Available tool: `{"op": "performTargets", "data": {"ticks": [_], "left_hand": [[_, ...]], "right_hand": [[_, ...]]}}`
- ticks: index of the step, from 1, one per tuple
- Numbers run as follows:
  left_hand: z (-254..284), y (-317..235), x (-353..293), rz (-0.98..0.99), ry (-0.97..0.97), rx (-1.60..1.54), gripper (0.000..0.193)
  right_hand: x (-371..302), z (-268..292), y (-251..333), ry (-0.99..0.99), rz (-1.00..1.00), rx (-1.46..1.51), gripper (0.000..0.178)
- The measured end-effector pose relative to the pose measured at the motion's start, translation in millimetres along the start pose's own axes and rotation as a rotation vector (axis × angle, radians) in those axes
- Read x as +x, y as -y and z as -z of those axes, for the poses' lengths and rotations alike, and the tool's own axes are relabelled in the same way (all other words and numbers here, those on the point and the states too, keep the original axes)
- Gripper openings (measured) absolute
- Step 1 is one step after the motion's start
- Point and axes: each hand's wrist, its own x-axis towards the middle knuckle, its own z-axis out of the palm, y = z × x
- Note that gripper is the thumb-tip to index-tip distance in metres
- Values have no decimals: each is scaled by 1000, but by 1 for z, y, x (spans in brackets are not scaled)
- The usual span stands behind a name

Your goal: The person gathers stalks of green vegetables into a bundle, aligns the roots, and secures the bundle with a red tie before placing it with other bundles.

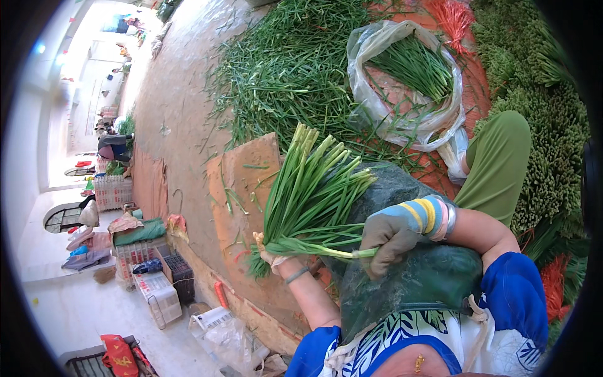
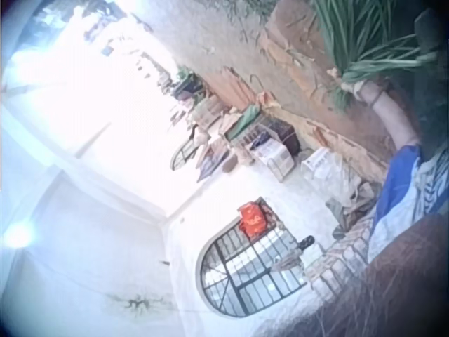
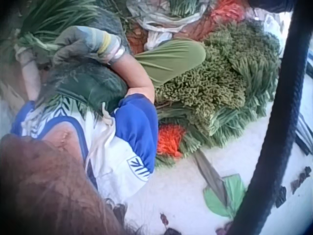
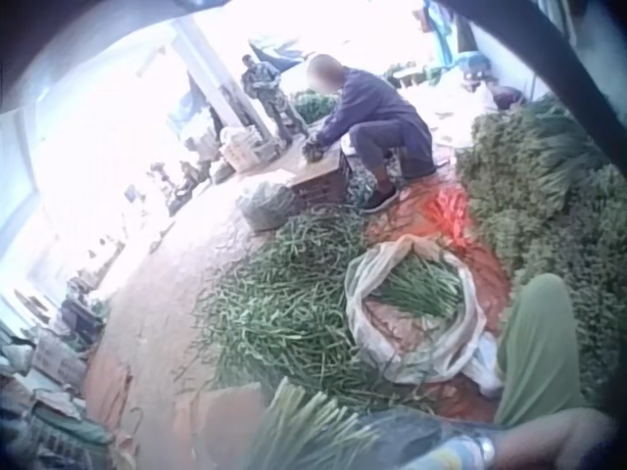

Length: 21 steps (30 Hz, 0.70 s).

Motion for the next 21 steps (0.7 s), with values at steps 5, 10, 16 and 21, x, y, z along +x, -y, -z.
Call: {"op": "performTargets", "data": {"ticks": [5, 10, 16, 21], "left_hand": [[-32, 15, -10, 166, -246, -330, 42], [-50, 24, -5, -7, -230, 37, 42], [-63, 40, -3, 1, -194, 86, 41], [-61, 35, -14, -29, -193, 100, 41]], "right_hand": [[-35, -2, 33, -342, 249, 173, 21], [-69, 74, -1, -988, -72, -653, 78], [-61, 84, -64, -840, -484, -308, 62], [-80, 89, -54, -1080, 152, -326, 16]]}}
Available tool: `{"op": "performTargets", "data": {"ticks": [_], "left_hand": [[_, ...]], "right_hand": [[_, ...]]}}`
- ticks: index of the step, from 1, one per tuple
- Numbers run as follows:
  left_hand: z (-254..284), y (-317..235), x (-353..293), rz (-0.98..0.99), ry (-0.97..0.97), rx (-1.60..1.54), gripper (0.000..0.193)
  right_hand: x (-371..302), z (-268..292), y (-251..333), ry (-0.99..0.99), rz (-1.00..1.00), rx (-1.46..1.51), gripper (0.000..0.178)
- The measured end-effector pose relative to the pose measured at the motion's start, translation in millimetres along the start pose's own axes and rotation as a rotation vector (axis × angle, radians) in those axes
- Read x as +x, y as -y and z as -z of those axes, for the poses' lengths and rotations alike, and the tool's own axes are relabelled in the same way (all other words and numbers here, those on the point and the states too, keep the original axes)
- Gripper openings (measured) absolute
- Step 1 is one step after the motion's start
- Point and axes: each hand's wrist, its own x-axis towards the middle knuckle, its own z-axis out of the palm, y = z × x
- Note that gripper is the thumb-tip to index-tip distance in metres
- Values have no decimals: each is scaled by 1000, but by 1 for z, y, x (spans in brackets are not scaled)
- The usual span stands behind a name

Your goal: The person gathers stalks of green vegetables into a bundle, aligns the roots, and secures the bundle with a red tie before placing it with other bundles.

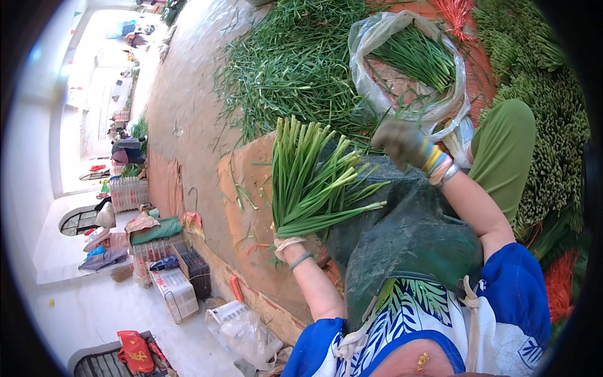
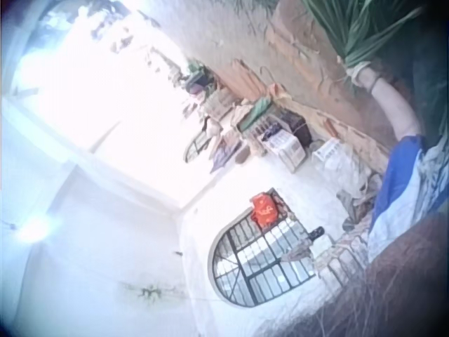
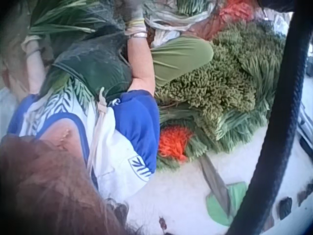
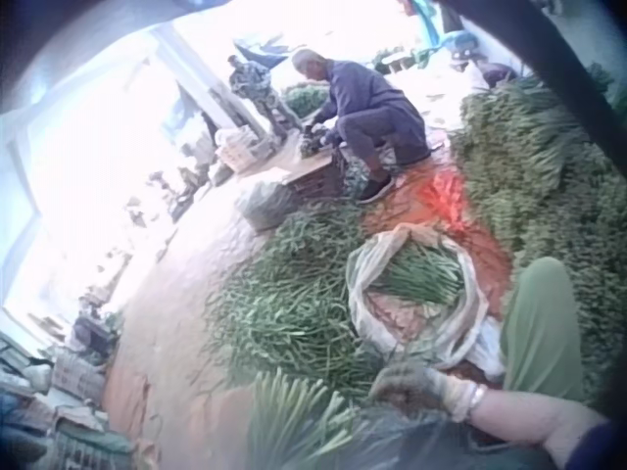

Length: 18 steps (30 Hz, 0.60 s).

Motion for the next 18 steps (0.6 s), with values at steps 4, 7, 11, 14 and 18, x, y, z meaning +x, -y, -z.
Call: {"op": "performTargets", "data": {"ticks": [4, 7, 11, 14, 18], "left_hand": [[3, -1, -3, -18, 0, -11, 41], [-3, 2, -5, -14, 14, -12, 41], [-4, 3, -15, -22, 25, -13, 41], [-9, 2, -23, -28, 35, -25, 40], [-29, 1, -34, -20, -20, -27, 33]], "right_hand": [[-15, -12, 38, 27, -516, 192, 21], [-20, -66, 6, 193, -504, 34, 33], [-10, -113, 17, 92, -637, -82, 51], [-3, -128, -13, -6, -700, 17, 44], [-23, -114, -18, 15, -710, 484, 29]]}}
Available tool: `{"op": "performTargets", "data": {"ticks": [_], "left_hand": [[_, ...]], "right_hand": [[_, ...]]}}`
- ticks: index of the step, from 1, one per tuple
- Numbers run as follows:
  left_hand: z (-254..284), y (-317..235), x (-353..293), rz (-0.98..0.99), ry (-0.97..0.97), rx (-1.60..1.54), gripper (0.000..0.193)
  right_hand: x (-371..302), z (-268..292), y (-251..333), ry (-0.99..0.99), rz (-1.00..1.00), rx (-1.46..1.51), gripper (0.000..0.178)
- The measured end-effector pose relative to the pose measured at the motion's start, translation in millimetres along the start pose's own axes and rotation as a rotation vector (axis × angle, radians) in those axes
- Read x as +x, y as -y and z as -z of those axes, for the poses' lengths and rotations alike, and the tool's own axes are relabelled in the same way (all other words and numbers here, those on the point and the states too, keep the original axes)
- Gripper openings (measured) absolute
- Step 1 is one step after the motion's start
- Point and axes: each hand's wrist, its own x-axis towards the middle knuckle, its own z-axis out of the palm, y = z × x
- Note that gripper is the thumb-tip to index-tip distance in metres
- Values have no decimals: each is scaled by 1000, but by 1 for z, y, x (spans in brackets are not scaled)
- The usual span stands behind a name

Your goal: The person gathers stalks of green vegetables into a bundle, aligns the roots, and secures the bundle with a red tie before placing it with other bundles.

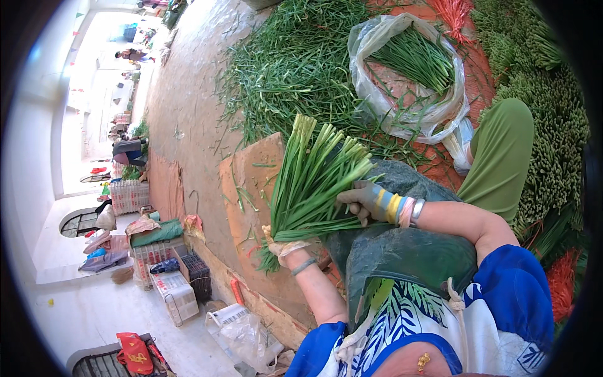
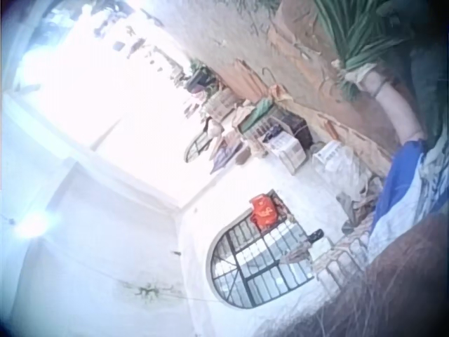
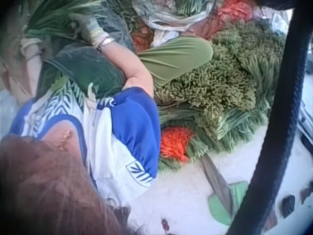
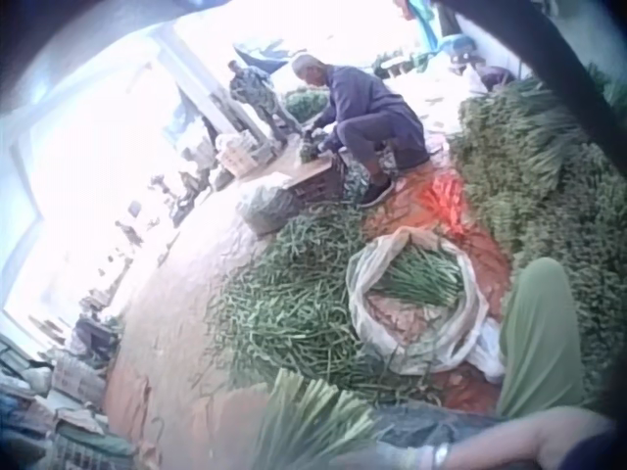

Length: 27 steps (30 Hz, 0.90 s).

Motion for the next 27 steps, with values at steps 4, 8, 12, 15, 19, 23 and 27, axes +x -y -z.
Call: {"op": "performTargets", "data": {"ticks": [4, 8, 12, 15, 19, 23, 27], "left_hand": [[12, -11, 15, -25, -15, -27, 25], [28, -19, 31, -49, 24, -10, 24], [4, -6, 15, -129, 29, 16, 21], [4, -10, 22, -185, 14, -21, 17], [-1, -10, 22, -148, -8, 9, 15], [9, -13, 34, -104, 12, 61, 18], [20, -17, 47, -83, 43, 104, 27]], "right_hand": [[-11, 2, 10, 117, -64, 150, 23], [-8, -10, 12, -127, -74, 11, 31], [3, -13, 14, -314, 7, -95, 38], [17, -13, 15, -293, 65, -2, 34], [8, 2, 9, 53, 18, 185, 23], [-14, 23, 17, 311, -51, 301, 34], [-47, 34, 36, 588, 137, 582, 32]]}}
